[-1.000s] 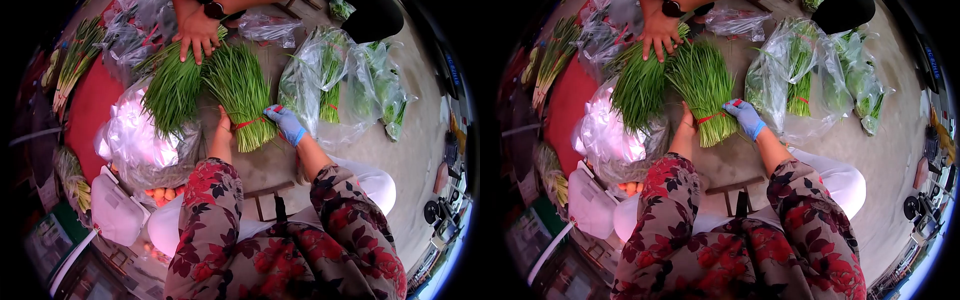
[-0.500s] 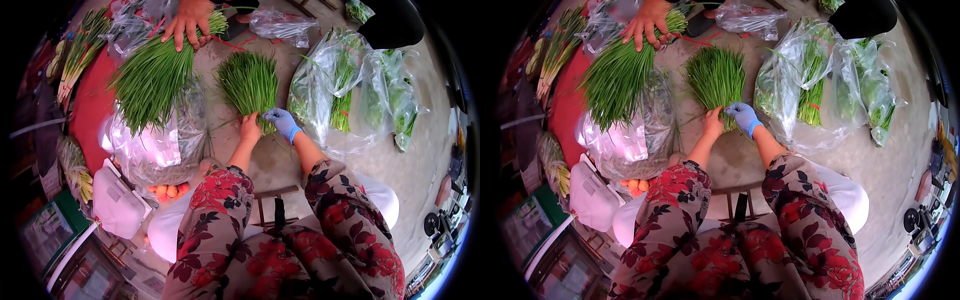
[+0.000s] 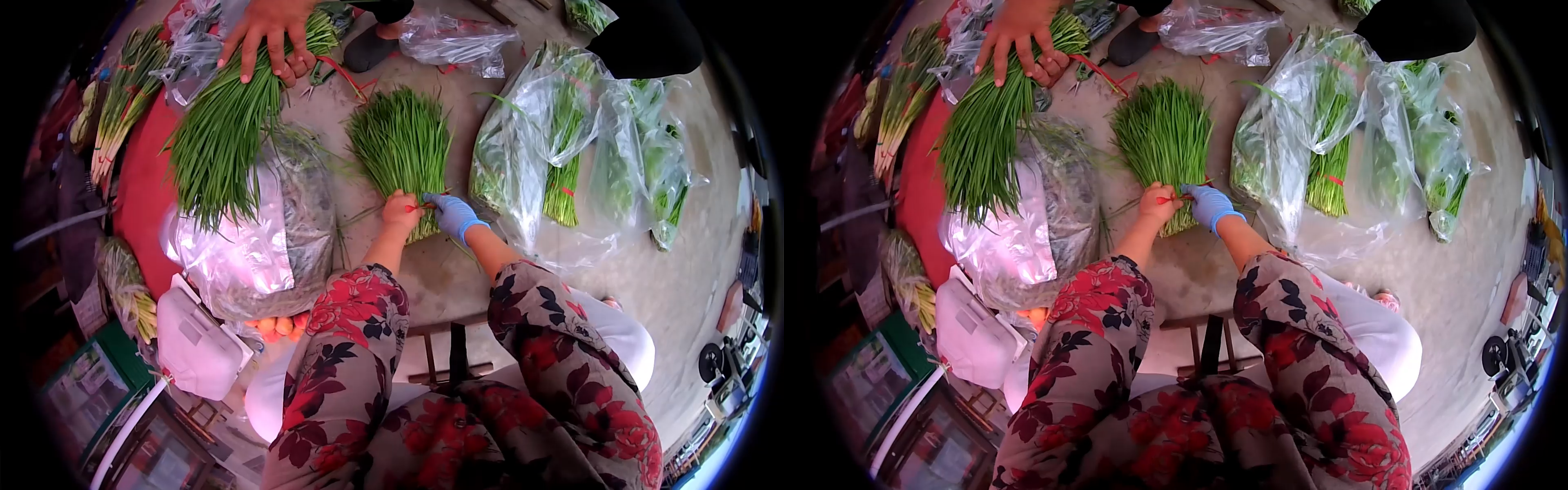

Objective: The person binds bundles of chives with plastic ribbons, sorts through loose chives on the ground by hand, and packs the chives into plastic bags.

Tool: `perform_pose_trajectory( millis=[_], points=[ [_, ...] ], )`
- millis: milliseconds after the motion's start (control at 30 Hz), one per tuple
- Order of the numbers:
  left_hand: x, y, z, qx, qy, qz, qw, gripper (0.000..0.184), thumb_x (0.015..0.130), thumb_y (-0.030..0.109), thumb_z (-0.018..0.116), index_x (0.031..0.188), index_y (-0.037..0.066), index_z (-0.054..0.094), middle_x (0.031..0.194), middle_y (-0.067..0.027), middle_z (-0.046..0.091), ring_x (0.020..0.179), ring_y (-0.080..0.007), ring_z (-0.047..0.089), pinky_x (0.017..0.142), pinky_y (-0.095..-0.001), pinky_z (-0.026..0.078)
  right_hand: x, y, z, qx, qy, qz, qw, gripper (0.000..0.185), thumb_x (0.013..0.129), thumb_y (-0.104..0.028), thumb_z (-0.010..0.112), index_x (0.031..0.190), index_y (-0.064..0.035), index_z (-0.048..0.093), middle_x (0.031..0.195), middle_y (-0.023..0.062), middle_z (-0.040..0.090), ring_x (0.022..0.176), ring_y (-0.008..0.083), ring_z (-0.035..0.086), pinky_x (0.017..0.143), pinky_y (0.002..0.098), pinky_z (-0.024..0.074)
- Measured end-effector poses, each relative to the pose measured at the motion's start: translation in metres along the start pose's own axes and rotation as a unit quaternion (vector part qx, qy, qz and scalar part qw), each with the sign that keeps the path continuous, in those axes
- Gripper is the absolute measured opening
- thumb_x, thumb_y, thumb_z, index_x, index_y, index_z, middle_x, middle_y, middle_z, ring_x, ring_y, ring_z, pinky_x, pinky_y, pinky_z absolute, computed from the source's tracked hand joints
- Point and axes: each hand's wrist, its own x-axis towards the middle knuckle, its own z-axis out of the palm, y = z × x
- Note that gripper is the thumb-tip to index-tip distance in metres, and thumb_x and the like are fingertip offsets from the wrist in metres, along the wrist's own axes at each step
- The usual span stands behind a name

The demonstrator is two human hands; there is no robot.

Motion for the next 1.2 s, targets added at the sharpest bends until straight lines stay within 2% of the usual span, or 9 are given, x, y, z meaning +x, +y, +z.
perform_pose_trajectory(
  millis=[300,567,633,700,800,833,967,1067,1200],
  points=[
    [-0.019,-0.015,0.007,0.031,-0.003,0.016,0.999,0.028,0.072,0.028,0.069,0.095,0.017,0.058,0.095,-0.0115,0.056,0.091,-0.0310,0.056,0.079,-0.0393,0.045,0.026,-0.023,-0.009,-0.233,-0.193,0.038,0.952,0.031,0.068,-0.029,0.068,0.088,-0.0064,0.064,0.089,0.0172,0.062,0.083,0.0326,0.060,0.074,0.0393,0.0476],
    [-0.027,-0.038,0.025,-0.133,0.062,-0.070,0.987,0.022,0.080,0.029,0.060,0.096,0.015,0.057,0.094,-0.0156,0.059,0.089,-0.0349,0.056,0.075,-0.0412,0.045,0.003,0.079,0.036,0.162,0.027,0.109,0.980,0.037,0.070,-0.035,0.070,0.069,-0.0002,0.059,0.068,0.0186,0.059,0.064,0.0322,0.057,0.063,0.0391,0.0445],
    [-0.032,-0.038,0.033,-0.171,0.131,-0.109,0.970,0.018,0.083,0.028,0.057,0.095,0.014,0.056,0.092,-0.0144,0.059,0.084,-0.0335,0.057,0.071,-0.0404,0.046,-0.009,0.054,0.024,0.033,0.057,0.066,0.996,0.040,0.074,-0.038,0.067,0.067,0.0004,0.057,0.063,0.0172,0.056,0.060,0.0308,0.056,0.061,0.0387,0.0441],
    [-0.034,-0.045,0.051,-0.226,0.238,-0.153,0.932,0.014,0.086,0.027,0.054,0.094,0.015,0.054,0.086,-0.0118,0.060,0.074,-0.0295,0.058,0.062,-0.0390,0.047,-0.009,0.050,0.021,0.065,0.134,0.119,0.982,0.041,0.078,-0.039,0.063,0.066,0.0001,0.056,0.060,0.0151,0.055,0.058,0.0283,0.056,0.059,0.0379,0.0445],
    [-0.029,-0.080,0.056,-0.675,0.288,-0.378,0.564,0.011,0.091,0.026,0.049,0.090,0.015,0.049,0.068,-0.0044,0.055,0.059,-0.0171,0.053,0.048,-0.0315,0.042,0.007,0.054,0.004,0.439,0.218,0.300,0.818,0.033,0.088,-0.037,0.053,0.078,-0.0061,0.055,0.064,0.0077,0.059,0.045,0.0162,0.051,0.046,0.0266,0.0430],
    [-0.035,-0.071,0.046,-0.703,0.280,-0.394,0.522,0.011,0.092,0.024,0.047,0.087,0.016,0.044,0.061,0.0024,0.045,0.057,-0.0080,0.046,0.043,-0.0245,0.036,0.004,0.048,-0.004,0.436,0.189,0.321,0.819,0.032,0.089,-0.038,0.052,0.085,-0.0067,0.056,0.069,0.0076,0.060,0.050,0.0150,0.052,0.051,0.0264,0.0447],
    [-0.040,-0.059,0.033,-0.705,0.219,-0.352,0.575,0.012,0.089,0.024,0.054,0.087,0.016,0.045,0.072,0.0032,0.050,0.061,-0.0088,0.049,0.049,-0.0232,0.037,-0.006,0.043,0.000,0.465,0.159,0.217,0.844,0.030,0.087,-0.028,0.053,0.102,-0.0025,0.057,0.077,0.0063,0.059,0.070,0.0166,0.058,0.064,0.0261,0.0457],
    [-0.038,-0.056,0.033,-0.723,0.247,-0.319,0.561,0.015,0.086,0.025,0.059,0.091,0.017,0.047,0.082,0.0035,0.055,0.068,-0.0088,0.051,0.057,-0.0235,0.040,-0.021,0.063,0.036,0.274,0.317,0.068,0.905,0.032,0.083,-0.021,0.057,0.109,-0.0025,0.056,0.086,0.0087,0.057,0.078,0.0207,0.055,0.072,0.0281,0.0445],
    [-0.050,-0.052,0.020,-0.754,0.259,-0.275,0.538,0.019,0.083,0.025,0.062,0.094,0.019,0.049,0.087,0.0041,0.056,0.078,-0.0089,0.053,0.067,-0.0256,0.042,-0.049,0.126,0.087,0.057,0.120,0.275,0.952,0.037,0.079,-0.023,0.057,0.112,-0.0078,0.058,0.117,0.0219,0.053,0.106,0.0348,0.051,0.091,0.0360,0.0397]
  ],
)
